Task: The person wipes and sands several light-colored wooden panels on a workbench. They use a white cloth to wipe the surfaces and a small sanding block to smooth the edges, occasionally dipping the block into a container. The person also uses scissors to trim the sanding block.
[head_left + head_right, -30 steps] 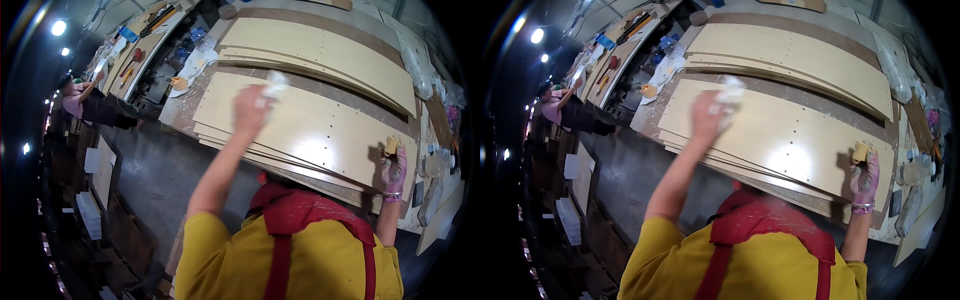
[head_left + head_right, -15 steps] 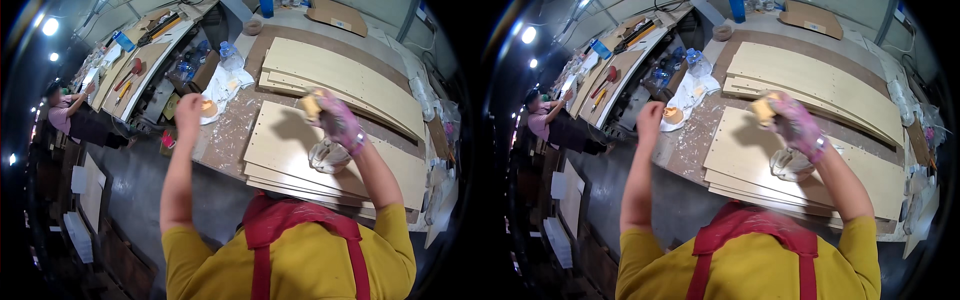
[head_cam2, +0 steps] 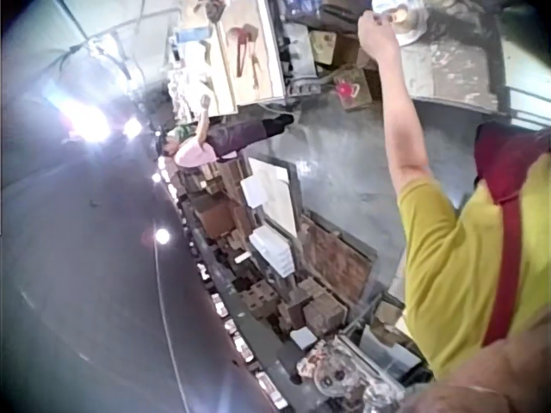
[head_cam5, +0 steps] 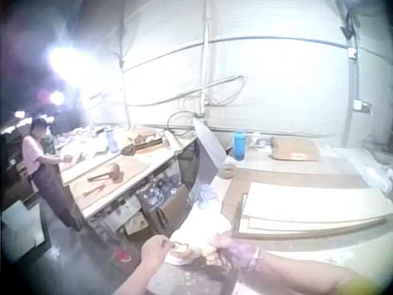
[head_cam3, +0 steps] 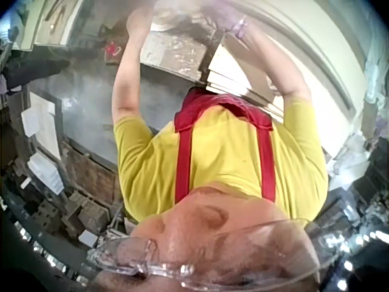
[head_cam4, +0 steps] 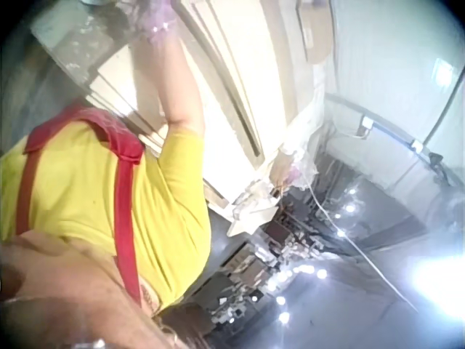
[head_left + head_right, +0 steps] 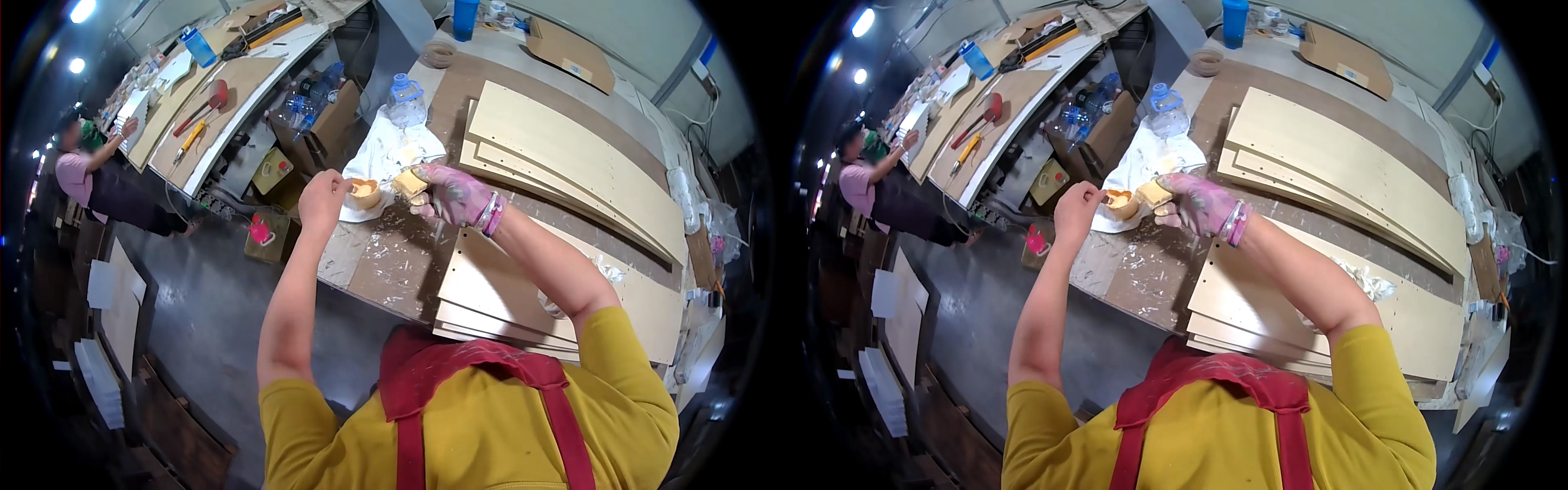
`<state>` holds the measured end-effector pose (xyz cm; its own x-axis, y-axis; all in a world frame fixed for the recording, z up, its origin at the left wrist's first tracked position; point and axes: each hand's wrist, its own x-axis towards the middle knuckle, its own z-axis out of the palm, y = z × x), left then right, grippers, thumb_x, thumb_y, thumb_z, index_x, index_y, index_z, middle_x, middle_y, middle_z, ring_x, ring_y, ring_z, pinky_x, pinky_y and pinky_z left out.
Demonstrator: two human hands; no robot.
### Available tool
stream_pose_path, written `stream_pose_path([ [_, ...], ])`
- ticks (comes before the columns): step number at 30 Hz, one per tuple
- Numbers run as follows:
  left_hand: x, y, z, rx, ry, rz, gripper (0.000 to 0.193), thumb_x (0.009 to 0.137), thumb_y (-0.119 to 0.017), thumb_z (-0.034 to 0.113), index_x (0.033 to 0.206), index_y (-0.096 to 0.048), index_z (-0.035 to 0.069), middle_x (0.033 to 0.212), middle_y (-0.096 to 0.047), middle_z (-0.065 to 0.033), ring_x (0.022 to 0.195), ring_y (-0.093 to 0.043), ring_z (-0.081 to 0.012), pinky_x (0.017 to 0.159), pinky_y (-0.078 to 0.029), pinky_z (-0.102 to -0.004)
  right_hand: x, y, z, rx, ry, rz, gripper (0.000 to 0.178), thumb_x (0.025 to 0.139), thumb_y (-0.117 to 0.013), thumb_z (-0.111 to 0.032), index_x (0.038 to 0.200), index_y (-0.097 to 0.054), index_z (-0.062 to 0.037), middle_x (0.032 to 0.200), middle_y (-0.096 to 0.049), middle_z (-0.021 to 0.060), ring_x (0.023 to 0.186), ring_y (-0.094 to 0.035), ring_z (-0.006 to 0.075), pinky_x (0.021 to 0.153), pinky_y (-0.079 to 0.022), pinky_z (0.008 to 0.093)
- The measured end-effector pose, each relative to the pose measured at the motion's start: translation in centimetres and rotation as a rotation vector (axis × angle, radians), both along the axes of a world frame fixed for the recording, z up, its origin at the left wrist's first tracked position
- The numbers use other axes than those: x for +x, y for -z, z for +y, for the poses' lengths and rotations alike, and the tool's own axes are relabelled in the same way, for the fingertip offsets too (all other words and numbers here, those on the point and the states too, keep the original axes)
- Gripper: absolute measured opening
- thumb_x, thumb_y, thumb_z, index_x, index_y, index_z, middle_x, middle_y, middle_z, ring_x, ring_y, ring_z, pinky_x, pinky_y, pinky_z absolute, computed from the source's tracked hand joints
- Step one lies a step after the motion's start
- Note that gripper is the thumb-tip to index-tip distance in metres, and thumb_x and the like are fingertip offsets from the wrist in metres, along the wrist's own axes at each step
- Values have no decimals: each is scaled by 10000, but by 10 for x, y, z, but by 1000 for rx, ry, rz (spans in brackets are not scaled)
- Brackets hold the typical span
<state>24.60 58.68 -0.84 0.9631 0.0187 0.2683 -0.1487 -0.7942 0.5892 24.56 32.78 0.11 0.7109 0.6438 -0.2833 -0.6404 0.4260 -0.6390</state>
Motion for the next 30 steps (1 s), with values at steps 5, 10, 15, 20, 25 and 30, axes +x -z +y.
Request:
stream_pose_path([
  [5,-1,12,6,-43,4,107,214,813,-663,231,788,-596,30,760,-575,-101,703,-575,-257,623,-445,-364,8,9,1,-7,49,77,250,925,-526,-197,1142,-498,-76,1010,-625,85,832,-647,195,749,-581,370],
  [10,-3,21,8,-142,44,50,158,817,-652,168,796,-584,27,761,-560,-99,682,-560,-254,610,-434,-354,-3,7,-5,46,131,192,243,934,-472,-194,1135,-500,-61,946,-623,96,758,-623,229,686,-554,377],
  [15,-4,13,2,-54,23,31,120,810,-651,123,833,-601,17,764,-538,-102,672,-541,-230,623,-439,-328,-21,-2,8,64,254,318,269,927,-433,-214,1085,-538,-22,853,-603,111,659,-570,253,588,-495,353],
  [20,-21,-30,-27,-165,130,-180,205,785,-676,103,984,-648,62,963,-546,-65,836,-556,-217,753,-447,-318,-38,1,-1,333,176,276,288,938,-406,-222,1095,-541,-21,841,-615,84,637,-577,205,578,-498,324],
  [25,-46,-72,-75,-323,647,-90,284,781,-677,91,1062,-645,58,1133,-546,-74,1097,-499,-226,986,-342,-317,-70,-16,5,378,188,314,276,950,-394,-241,1058,-561,-50,759,-624,67,588,-598,184,535,-503,305],
  [30,-45,-59,-86,-537,701,163,300,794,-671,86,1077,-626,-2,1173,-539,-58,1127,-487,-188,978,-357,-304,-89,-16,-5,360,183,350,298,972,-378,-303,1062,-552,-79,753,-602,53,562,-571,171,502,-482,298],
])
